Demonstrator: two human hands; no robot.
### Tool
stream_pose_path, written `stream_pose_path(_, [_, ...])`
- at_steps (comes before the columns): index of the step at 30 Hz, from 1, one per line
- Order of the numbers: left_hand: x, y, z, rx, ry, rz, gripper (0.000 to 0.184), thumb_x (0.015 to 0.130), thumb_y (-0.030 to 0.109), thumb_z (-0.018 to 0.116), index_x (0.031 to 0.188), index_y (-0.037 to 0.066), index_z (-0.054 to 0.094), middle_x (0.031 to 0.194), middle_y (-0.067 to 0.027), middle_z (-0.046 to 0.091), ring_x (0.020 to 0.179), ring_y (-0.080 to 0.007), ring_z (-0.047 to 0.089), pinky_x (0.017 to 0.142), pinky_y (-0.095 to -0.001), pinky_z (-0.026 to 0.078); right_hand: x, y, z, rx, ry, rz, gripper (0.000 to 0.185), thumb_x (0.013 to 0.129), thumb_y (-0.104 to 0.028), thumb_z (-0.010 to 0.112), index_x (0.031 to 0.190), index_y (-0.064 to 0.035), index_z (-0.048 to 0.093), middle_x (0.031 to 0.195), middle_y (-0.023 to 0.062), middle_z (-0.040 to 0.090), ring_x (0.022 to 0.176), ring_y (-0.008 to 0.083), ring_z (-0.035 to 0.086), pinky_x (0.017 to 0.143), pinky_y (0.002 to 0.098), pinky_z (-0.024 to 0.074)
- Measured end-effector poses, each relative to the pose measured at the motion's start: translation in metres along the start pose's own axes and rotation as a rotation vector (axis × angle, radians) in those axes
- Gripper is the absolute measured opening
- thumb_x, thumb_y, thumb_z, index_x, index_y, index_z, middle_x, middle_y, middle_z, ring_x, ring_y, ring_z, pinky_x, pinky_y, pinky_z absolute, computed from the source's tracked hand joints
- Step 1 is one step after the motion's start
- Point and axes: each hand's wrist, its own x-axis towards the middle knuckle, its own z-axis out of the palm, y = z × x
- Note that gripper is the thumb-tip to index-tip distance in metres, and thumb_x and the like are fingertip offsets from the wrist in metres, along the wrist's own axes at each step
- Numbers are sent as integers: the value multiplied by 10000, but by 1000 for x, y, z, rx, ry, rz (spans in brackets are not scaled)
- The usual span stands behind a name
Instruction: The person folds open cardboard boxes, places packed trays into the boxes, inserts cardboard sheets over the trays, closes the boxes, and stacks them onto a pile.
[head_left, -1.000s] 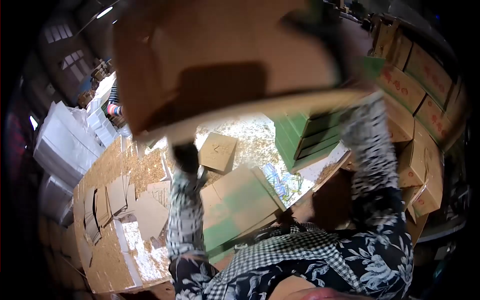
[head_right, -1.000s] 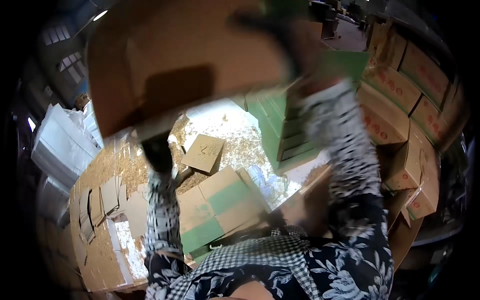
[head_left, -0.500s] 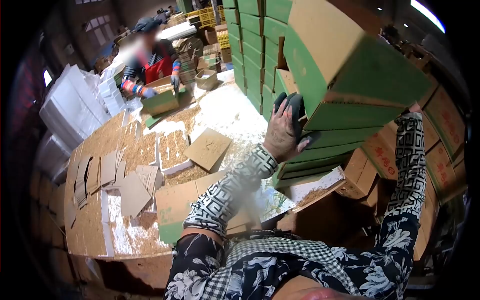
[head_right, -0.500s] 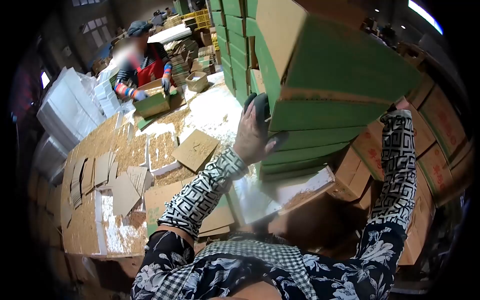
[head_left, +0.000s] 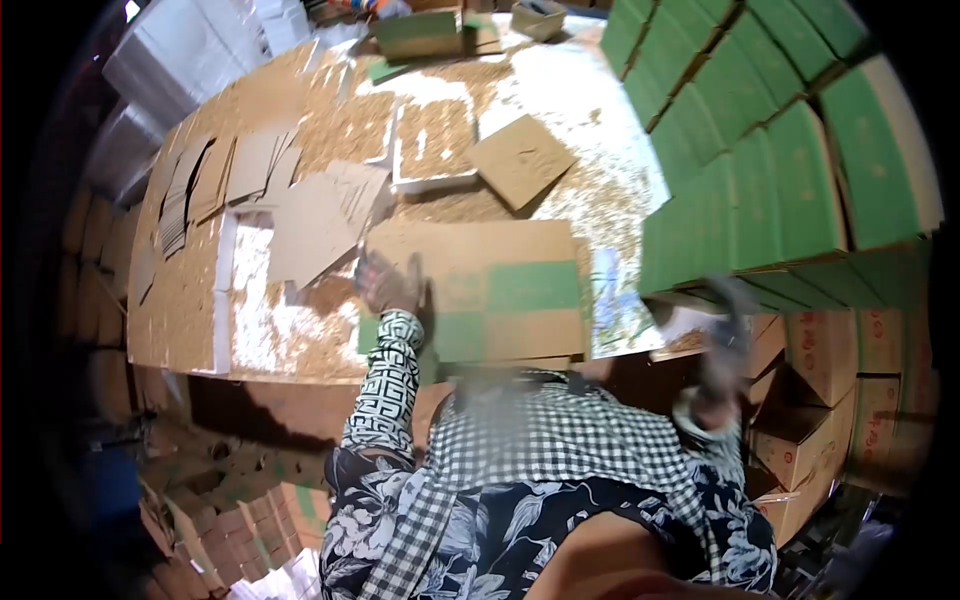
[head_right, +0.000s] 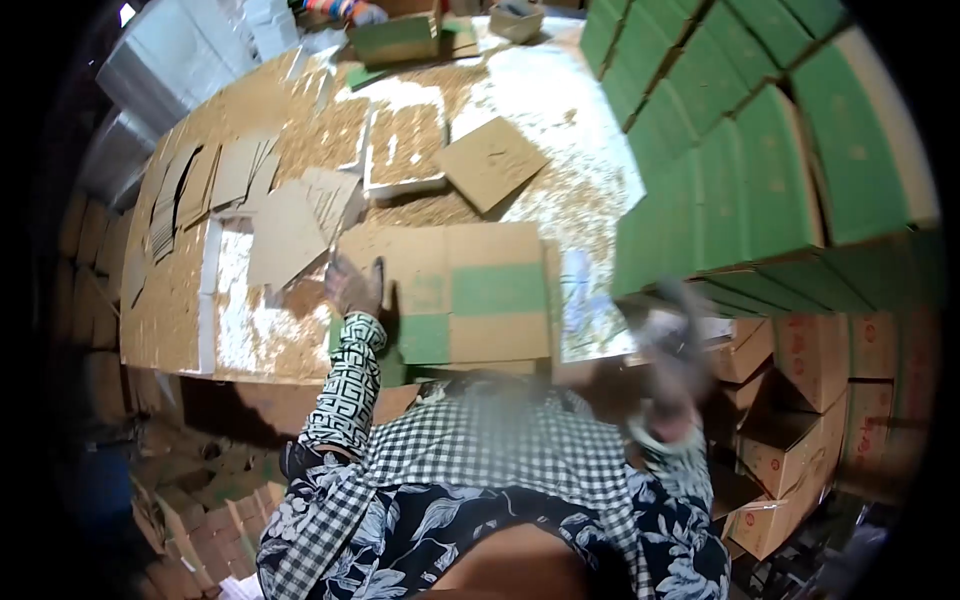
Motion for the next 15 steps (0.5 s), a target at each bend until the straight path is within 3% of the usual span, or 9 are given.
stream_pose_path(1, [9, -37, 12, 50, -79, -123, 866, 833, 633, 493, 1393, -11, 345, 1351, -275, 426, 1316, -384, 338, 1072, -505, 260, 11, -21, 74, 369, -192, 322, 573, 893, -230, 598, 1343, 63, 400, 1399, 182, 433, 1180, 288, 501, 939, 363, 435])
stream_pose_path(2, [18, -71, 33, 95, -159, -242, 876, 843, 639, 472, 1400, -22, 328, 1337, -296, 434, 1306, -394, 358, 1064, -498, 285, 7, -3, 135, 186, -291, 393, 626, 888, -268, 607, 1349, 82, 370, 1370, 223, 446, 1238, 348, 443, 1022, 410, 367])
stream_pose_path(4, [39, -113, 58, -425, -427, -179, 850, 851, 622, 469, 1370, -40, 353, 1271, -317, 484, 1222, -417, 447, 1022, -476, 352, 16, 12, 212, 164, -370, 728, 703, 887, -383, 589, 1363, 77, 351, 1364, 272, 426, 1294, 377, 386, 1078, 418, 301])
stream_pose_path(6, [34, -102, 41, -459, -310, -24, 731, 867, 550, 508, 1286, -46, 441, 1255, -285, 511, 1153, -414, 493, 993, -464, 382, -28, 73, 309, -284, -314, 892, 823, 861, -531, 556, 1357, 92, 345, 1328, 316, 430, 1272, 391, 403, 1052, 419, 322])
stream_pose_path(7, [25, -98, 38, -344, -263, 32, 721, 869, 537, 517, 1299, -36, 435, 1262, -274, 509, 1168, -406, 483, 1000, -455, 374, -21, 48, 318, -611, -324, 873, 907, 826, -637, 525, 1316, 113, 391, 1260, 322, 482, 1176, 413, 476, 985, 433, 375])
stream_pose_path(8, [26, -99, 35, -229, -207, 91, 712, 872, 524, 526, 1313, -27, 430, 1269, -263, 506, 1182, -397, 472, 1008, -447, 366, -18, 54, 318, -392, -348, 900, 887, 827, -622, 540, 1299, 117, 407, 1233, 314, 501, 1142, 405, 496, 964, 428, 388])
stream_pose_path(11, [28, -110, 14, -683, -222, 185, 674, 886, 495, 547, 1373, 55, 394, 1268, -230, 509, 1201, -375, 454, 1014, -435, 348, -7, 69, 289, 275, -133, 1007, 810, 834, -561, 607, 1248, 121, 464, 1152, 278, 564, 1049, 332, 552, 907, 386, 427])
stream_pose_path(13, [26, -104, -23, -802, -127, 244, 617, 911, 494, 522, 1335, 53, 447, 1192, -218, 564, 1112, -363, 529, 952, -416, 410, 16, 51, 255, 326, 126, 1002, 851, 822, -593, 619, 1275, 104, 441, 1168, 265, 559, 1059, 289, 551, 893, 365, 439])
stream_pose_path(15, [27, -92, -78, -1036, -142, 245, 604, 929, 543, 469, 1229, 24, 548, 1048, -190, 635, 967, -293, 619, 851, -366, 474, 47, 53, 222, 225, 83, 916, 845, 842, -621, 567, 1289, 84, 439, 1194, 225, 562, 1096, 273, 540, 926, 348, 432])
